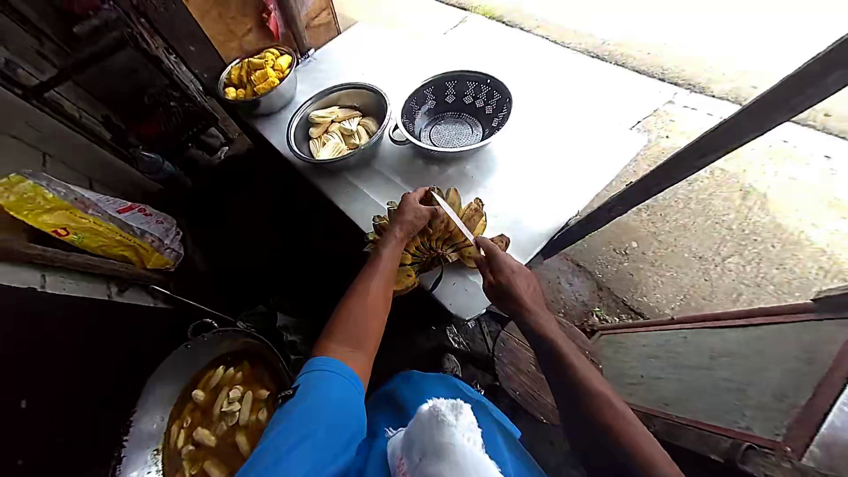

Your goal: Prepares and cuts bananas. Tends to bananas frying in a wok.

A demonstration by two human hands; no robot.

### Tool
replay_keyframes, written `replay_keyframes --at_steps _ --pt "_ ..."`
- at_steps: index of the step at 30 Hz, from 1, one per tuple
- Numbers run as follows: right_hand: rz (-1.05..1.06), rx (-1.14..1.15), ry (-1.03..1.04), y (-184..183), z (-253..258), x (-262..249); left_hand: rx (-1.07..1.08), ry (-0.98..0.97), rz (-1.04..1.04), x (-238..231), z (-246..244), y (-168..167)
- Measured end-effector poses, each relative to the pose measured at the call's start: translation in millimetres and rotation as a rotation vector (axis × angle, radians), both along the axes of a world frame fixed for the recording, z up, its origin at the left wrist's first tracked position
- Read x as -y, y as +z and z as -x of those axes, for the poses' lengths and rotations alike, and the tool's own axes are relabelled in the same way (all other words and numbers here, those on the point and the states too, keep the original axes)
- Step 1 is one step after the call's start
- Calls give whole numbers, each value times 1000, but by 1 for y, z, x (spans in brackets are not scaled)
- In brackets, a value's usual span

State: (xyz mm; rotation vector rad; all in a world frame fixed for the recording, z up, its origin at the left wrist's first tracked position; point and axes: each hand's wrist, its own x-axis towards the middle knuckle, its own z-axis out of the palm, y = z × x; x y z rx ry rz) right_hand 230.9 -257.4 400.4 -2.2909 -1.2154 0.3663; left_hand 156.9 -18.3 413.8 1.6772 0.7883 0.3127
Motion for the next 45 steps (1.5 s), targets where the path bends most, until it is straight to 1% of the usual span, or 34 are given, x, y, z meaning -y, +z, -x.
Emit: replay_keyframes --at_steps 2,4,5,7,9,10,12,14,16,17,21,23,26,27,28,30,32,33,35,36,37,38,40,42,44,45 --pt "59 92 5 7 -2 -18 46 37 -29 6 4 -3" --pt "27 59 19 5 -10 -42 113 60 -56 10 7 -6" --pt "-38 -42 34 3 -12 -52 164 51 -72 10 8 -10" --pt "-170 -396 23 1 -6 -65 248 54 -59 9 11 -17" --pt "-311 -763 -19 -11 8 -73 297 131 -9 12 10 -17" --pt "-375 -906 -17 -15 11 -79 322 182 21 15 9 -17" --pt "-482 -1068 -12 -20 11 -92 372 237 106 18 11 -17" --pt "-561 -1198 -81 -18 13 -100 409 174 182 16 21 -19" --pt "-614 -1361 -192 -15 16 -104 420 103 198 12 28 -18" --pt "-635 -1417 -226 -15 16 -104 377 91 159 12 27 -16" --pt "-653 -1488 -251 -20 15 -103 -6 126 -196 20 6 -6" --pt "-660 -1509 -266 -22 10 -105 -112 90 -325 25 5 3" --pt "-692 -1500 -295 -25 4 -106 -211 -116 -496 34 21 18" --pt "-692 -1493 -298 -23 4 -106 -238 -156 -537 35 27 20" --pt "-694 -1484 -296 -21 6 -103 -255 -150 -549 35 33 20" --pt "-710 -1421 -295 -17 14 -95 -229 -53 -473 31 40 15" --pt "-710 -1305 -219 -18 26 -84 -79 55 -310 26 44 7" --pt "-691 -1219 -177 -22 32 -81 14 73 -214 26 46 4" --pt "-563 -943 -103 -27 35 -86 154 69 -38 24 52 0" --pt "-462 -779 -72 -25 32 -91 178 67 16 22 55 -1" --pt "-362 -630 -55 -21 29 -96 180 66 37 21 58 -1" --pt "-293 -528 -50 -17 27 -98 175 57 28 23 60 0" --pt "-249 -437 -42 -8 23 -94 163 -37 -22 29 67 4" --pt "-282 -405 -29 3 30 -82 234 -63 10 46 78 5" --pt "-352 -385 -7 11 52 -65 342 53 142 79 96 10" --pt "-372 -416 36 13 65 -57 401 127 217 94 105 11"
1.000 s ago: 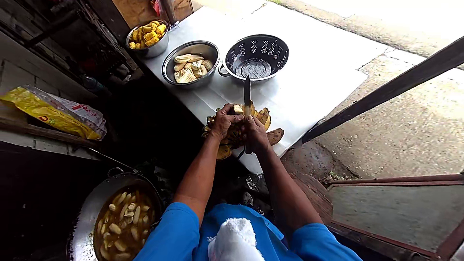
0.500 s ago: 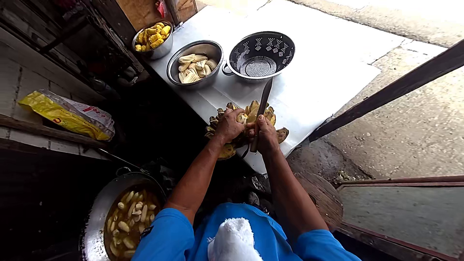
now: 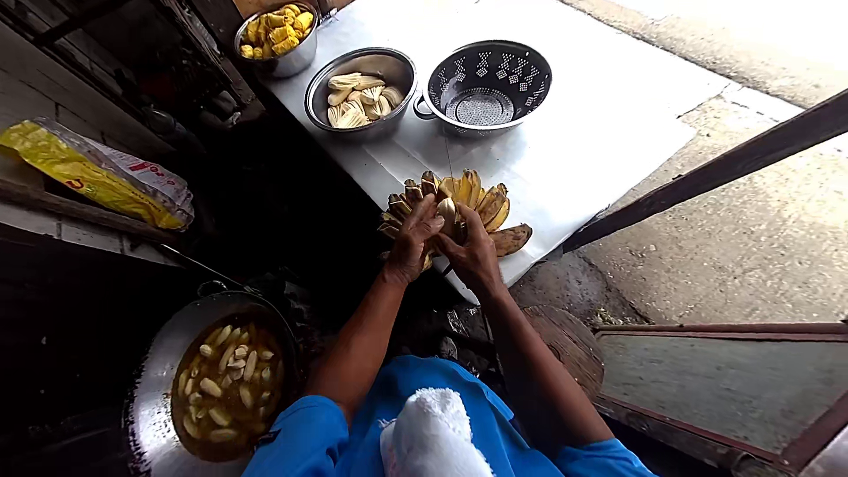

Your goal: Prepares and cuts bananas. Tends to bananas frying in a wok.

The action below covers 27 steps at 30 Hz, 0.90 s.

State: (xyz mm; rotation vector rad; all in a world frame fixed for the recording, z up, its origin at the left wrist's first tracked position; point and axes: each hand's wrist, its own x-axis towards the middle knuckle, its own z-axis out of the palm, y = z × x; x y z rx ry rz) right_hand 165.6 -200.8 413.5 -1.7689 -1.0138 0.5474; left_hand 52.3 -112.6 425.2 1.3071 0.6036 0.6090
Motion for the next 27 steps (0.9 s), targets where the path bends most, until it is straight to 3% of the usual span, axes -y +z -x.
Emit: replay_keyframes --at_steps 5,8,10,13,15,17,20,23,27 --pt "-41 -302 297 12 30 25 333 255 446 8 59 -16" --pt "-78 -424 248 12 22 37 472 414 551 -5 141 -48" --pt "-86 -493 165 3 10 39 413 702 641 -11 203 -84" --pt "-20 -538 51 -11 -7 44 308 1318 906 -12 288 -144" --pt "-8 -542 38 -15 -13 47 438 1649 898 -5 335 -162" --pt "-3 -544 10 -15 -14 50 519 1814 772 -2 363 -157" --pt "-21 -552 -80 -2 -14 52 436 1735 631 -22 352 -129" --pt "-62 -577 -118 6 -22 58 320 1302 414 -55 273 -81" --pt "-98 -537 -96 2 -38 70 294 566 37 -57 115 -19"
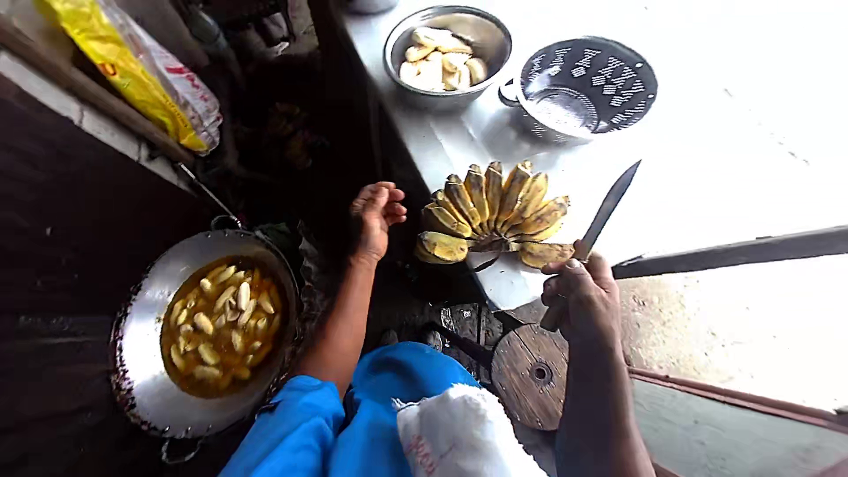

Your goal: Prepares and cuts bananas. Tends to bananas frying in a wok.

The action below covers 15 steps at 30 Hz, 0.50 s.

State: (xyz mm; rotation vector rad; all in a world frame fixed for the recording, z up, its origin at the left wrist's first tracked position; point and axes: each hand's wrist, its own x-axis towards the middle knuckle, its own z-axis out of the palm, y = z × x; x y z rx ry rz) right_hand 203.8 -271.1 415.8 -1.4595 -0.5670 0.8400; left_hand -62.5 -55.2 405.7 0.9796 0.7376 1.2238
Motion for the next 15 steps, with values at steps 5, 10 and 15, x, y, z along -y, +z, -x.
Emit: replay_keyframes --at_steps 5,10,15 --pt "100 70 -4 -12 -13 14 -525 -794 -325 17 -179 33" --pt "298 329 3 -43 -25 21 -1106 -681 -239 -10 -267 14" --pt "446 628 58 -48 -32 18 -1005 -856 -284 -29 -265 12"
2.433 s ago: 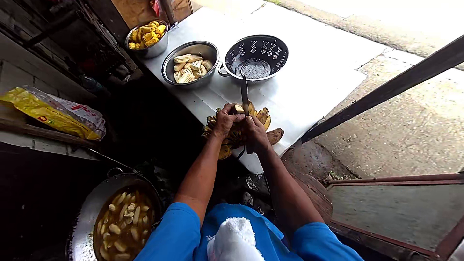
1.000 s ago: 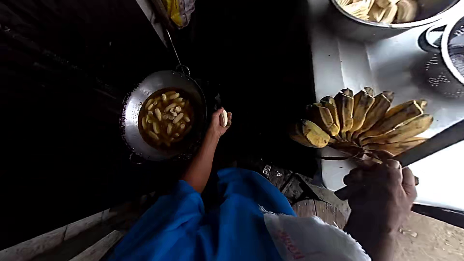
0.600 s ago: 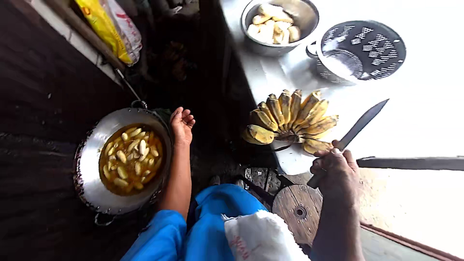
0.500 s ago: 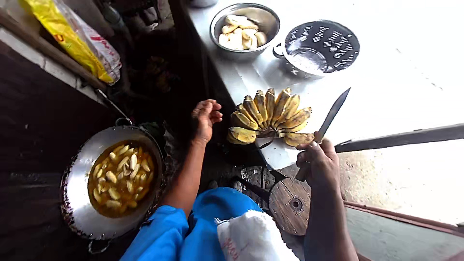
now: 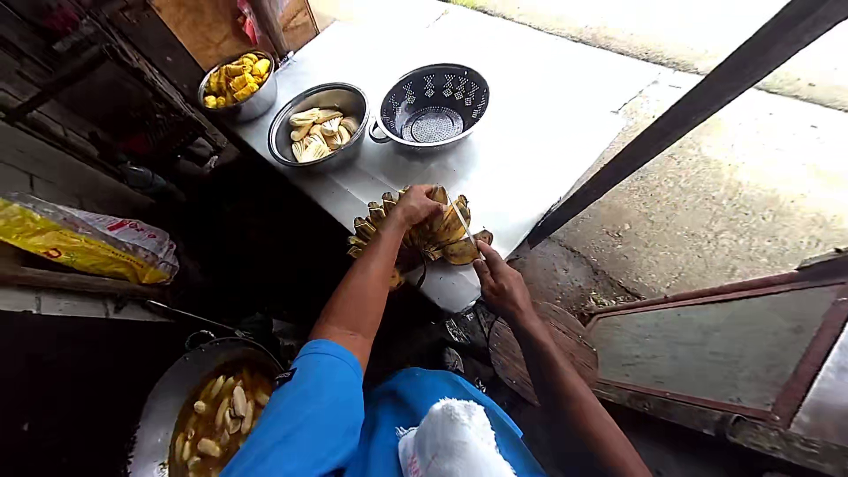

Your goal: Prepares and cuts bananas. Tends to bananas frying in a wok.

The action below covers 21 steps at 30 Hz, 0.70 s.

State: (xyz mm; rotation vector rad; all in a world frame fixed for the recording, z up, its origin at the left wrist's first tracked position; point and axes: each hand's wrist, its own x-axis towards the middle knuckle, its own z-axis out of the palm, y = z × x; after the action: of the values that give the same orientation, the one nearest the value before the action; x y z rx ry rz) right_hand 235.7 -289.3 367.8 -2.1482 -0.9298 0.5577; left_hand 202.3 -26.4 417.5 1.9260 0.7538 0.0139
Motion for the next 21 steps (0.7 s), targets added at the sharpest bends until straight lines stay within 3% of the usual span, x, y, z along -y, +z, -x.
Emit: replay_keyframes --at_steps 6,8,13,16,19,21 --pt "63 210 39 9 -11 -45 214 59 5 12 18 -8" --pt "-36 38 43 7 -18 -67 241 110 21 14 22 -10" --pt "-433 -797 -29 -5 7 -102 452 361 144 18 23 -19" --pt "-524 -957 -109 -11 6 -121 441 412 150 27 35 -18" --pt "-603 -1115 -236 -11 -5 -133 543 353 335 12 44 -20" --pt "-633 -1171 -240 -14 -8 -134 462 320 311 5 41 -16"
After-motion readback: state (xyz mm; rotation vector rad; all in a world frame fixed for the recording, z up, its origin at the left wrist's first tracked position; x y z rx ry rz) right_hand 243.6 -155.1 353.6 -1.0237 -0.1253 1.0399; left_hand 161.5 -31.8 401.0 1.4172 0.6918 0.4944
